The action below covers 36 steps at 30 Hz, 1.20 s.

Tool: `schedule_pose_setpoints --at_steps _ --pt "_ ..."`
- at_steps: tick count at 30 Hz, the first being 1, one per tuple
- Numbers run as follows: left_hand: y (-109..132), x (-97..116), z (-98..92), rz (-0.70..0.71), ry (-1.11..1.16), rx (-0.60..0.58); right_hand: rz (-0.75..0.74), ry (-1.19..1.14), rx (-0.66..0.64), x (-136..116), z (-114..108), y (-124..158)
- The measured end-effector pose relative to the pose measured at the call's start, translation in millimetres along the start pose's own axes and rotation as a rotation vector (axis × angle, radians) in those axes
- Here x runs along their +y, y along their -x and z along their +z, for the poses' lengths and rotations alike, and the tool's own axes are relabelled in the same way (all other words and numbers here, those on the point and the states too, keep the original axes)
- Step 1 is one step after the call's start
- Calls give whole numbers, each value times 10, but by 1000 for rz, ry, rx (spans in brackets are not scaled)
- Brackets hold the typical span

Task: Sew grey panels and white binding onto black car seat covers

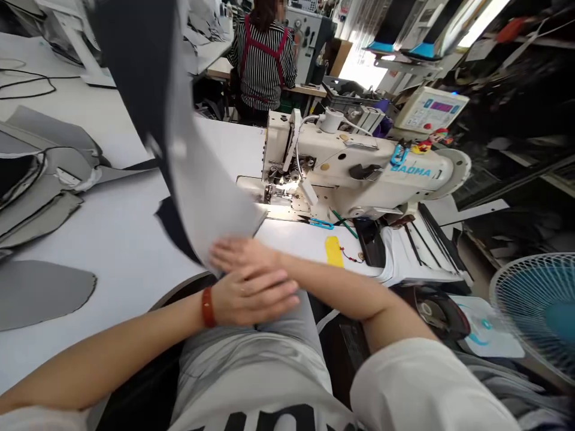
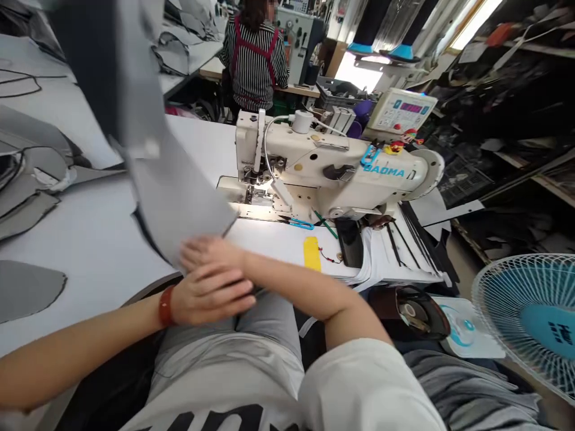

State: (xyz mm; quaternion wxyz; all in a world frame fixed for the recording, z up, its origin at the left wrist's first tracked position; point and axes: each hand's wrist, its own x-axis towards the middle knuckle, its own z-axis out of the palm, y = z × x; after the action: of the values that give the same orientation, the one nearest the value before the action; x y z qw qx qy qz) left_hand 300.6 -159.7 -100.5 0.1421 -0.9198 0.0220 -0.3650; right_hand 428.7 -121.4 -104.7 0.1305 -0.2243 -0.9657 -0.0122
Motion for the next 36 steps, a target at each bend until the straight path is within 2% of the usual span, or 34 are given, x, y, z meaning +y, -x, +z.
schedule_pose_setpoints --at_steps 2,4,6,7,8,9,10,12,15,18,20,22,24,26,27,29,32,34,36 --pt "302 -52 -40 -259 0 -190 66 -43 73 -61 143 394" --pt "570 -136 6 -396 11 -418 272 -27 189 -47 221 946" --pt "708 -204 114 -385 -2 -550 686 104 354 99 176 1558" --pt "718 -228 179 -354 -27 -560 955 216 433 217 111 1843" --pt "693 -245 248 -325 -60 -554 1166 334 411 354 32 2093" --pt "640 -257 318 -298 -91 -539 1307 405 322 497 -52 2295" --pt "571 -265 385 -271 -109 -518 1392 451 216 634 -127 2442" --pt "430 -270 503 -231 -115 -485 1452 478 51 847 -223 2576" --pt "328 -253 608 -229 -98 -464 1450 465 -18 925 -236 2538" --pt "357 -217 620 -265 -96 -443 1548 335 -56 757 -207 2513" --pt "380 -201 601 -273 -88 -425 1627 206 -30 579 -218 2549" --pt "375 -202 579 -285 -71 -413 1675 47 156 385 -257 2554" --pt "347 -221 561 -302 -44 -419 1640 -288 448 201 -303 2444" --pt "319 -247 540 -302 -11 -448 1473 -744 653 62 -324 2184" --pt "311 -259 527 -294 7 -472 1358 -928 678 19 -317 2006" --pt "309 -276 495 -279 42 -516 1182 -1054 639 -5 -270 1604" --pt "331 -271 446 -276 74 -543 1100 -957 589 88 -141 1060" --pt "339 -254 423 -279 77 -544 1035 -944 490 184 -49 829" --pt "330 -239 414 -285 70 -532 982 -865 412 262 27 720"
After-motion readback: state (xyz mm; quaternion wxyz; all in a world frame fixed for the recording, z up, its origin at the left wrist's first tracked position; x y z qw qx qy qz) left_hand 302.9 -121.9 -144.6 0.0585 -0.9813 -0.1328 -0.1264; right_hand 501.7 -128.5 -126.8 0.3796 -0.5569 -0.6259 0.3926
